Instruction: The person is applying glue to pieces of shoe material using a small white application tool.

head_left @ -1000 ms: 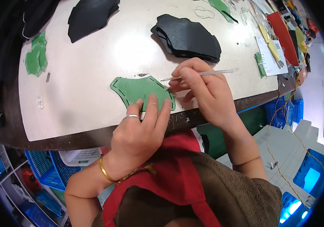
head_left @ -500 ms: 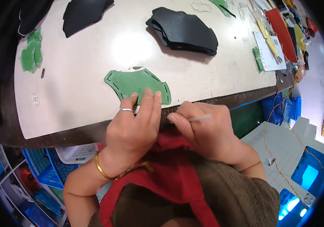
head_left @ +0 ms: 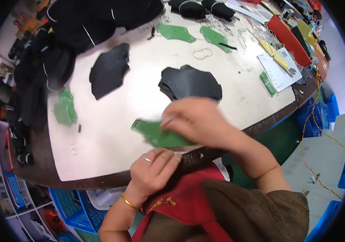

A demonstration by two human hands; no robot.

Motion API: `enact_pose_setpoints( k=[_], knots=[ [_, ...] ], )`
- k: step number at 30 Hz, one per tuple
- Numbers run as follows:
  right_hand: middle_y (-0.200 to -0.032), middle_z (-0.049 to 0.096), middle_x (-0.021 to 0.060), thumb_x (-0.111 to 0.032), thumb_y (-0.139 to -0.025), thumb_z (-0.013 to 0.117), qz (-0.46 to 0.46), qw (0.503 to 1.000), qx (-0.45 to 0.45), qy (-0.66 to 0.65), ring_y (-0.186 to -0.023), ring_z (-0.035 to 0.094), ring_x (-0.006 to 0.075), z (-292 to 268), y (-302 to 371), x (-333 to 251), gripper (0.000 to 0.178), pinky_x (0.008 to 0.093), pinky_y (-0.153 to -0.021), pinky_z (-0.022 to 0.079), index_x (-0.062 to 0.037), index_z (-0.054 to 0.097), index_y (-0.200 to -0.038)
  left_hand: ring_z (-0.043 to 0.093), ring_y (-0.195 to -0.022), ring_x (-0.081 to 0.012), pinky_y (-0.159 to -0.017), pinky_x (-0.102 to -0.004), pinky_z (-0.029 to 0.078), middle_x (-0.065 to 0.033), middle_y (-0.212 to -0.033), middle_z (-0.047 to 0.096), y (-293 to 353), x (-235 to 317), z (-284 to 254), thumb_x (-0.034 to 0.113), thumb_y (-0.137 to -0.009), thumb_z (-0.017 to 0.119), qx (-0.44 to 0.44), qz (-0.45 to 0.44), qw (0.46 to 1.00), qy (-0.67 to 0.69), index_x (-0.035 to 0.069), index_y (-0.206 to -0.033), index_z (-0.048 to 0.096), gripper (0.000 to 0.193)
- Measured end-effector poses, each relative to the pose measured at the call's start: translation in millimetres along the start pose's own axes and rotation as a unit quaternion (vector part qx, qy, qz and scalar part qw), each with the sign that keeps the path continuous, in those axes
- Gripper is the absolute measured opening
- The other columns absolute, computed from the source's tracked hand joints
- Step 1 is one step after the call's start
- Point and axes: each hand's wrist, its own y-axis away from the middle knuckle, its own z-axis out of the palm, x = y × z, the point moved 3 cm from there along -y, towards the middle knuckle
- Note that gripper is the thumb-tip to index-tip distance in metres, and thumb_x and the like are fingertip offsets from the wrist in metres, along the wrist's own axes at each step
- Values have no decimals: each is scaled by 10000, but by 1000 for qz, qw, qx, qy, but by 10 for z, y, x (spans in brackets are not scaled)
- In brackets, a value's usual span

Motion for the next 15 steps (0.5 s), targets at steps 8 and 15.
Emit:
enact_pose_setpoints(
  k=[8, 15],
  knots=[
    [-882, 745, 68, -258, -981, 644, 85, 942, 318, -65, -806, 683, 166, -1054, 22, 920, 247, 316, -734, 522, -46, 757, -1033, 419, -1406, -390, -1162, -639, 308, -161, -1471, 493, -978, -411, 569, 238, -759, 824, -77, 18, 994, -73, 139, -1429, 554, 730],
    [-842, 614, -39, -188, -1070, 581, 131, 856, 408, -290, -762, 521, 32, -1059, 449, 1308, 212, 200, -681, 417, -12, 684, -1009, 521, -1265, -366, -1068, -589, 383, -202, -1393, 521, -1581, -844, 1269, 386, -803, 810, -57, -45, 997, -7, 115, -1494, 463, 819]
  ],
)
